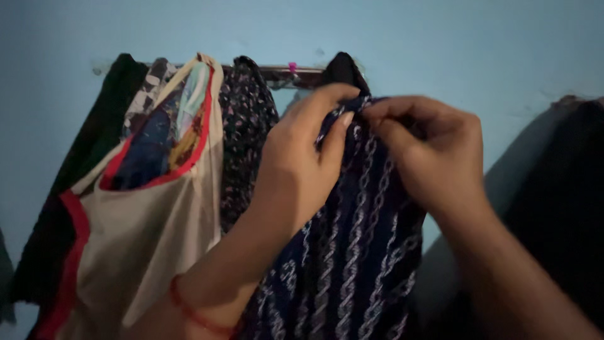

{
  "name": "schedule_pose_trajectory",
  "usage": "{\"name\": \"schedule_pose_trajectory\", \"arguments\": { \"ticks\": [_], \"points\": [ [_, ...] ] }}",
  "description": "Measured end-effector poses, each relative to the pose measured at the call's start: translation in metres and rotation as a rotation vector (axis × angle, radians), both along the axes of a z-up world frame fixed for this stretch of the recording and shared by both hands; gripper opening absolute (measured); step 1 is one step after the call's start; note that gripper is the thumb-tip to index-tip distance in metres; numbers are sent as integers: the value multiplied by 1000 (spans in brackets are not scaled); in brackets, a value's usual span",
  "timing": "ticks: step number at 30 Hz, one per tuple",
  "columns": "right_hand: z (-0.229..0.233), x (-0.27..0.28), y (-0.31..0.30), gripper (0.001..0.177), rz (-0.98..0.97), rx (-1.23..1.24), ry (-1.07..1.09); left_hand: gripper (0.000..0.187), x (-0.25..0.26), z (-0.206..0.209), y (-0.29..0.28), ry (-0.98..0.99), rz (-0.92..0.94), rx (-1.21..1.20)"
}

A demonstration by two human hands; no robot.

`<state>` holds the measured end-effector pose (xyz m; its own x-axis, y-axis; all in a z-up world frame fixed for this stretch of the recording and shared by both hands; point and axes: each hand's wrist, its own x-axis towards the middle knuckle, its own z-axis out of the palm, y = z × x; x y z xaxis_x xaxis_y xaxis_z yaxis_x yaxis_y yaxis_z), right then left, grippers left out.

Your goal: The person repeatedly picks up various garments from a pile on a chair and hangs them on a wall-mounted rack. The person handles shirts, pants, and patterned fabrics one by one, unfolding and arranging them on the rack.

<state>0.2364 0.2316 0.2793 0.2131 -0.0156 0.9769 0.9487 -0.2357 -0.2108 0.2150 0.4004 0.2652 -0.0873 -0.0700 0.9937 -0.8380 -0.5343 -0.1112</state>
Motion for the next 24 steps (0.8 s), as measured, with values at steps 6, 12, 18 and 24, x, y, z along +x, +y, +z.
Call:
{"name": "schedule_pose_trajectory", "arguments": {
  "ticks": [6,12,18,24],
  "points": [
    [60,67,21,15,-373,-161,-464,21,70,55,18,0,85,6],
    [92,109,42,17,-479,-133,-380,21,119,87,22,76,243,-70],
    [115,124,41,17,-421,-74,-235,18,152,106,15,-7,243,-104],
    [123,151,34,16,-494,-143,-234,18,178,122,9,-12,332,-123]
  ]
}}
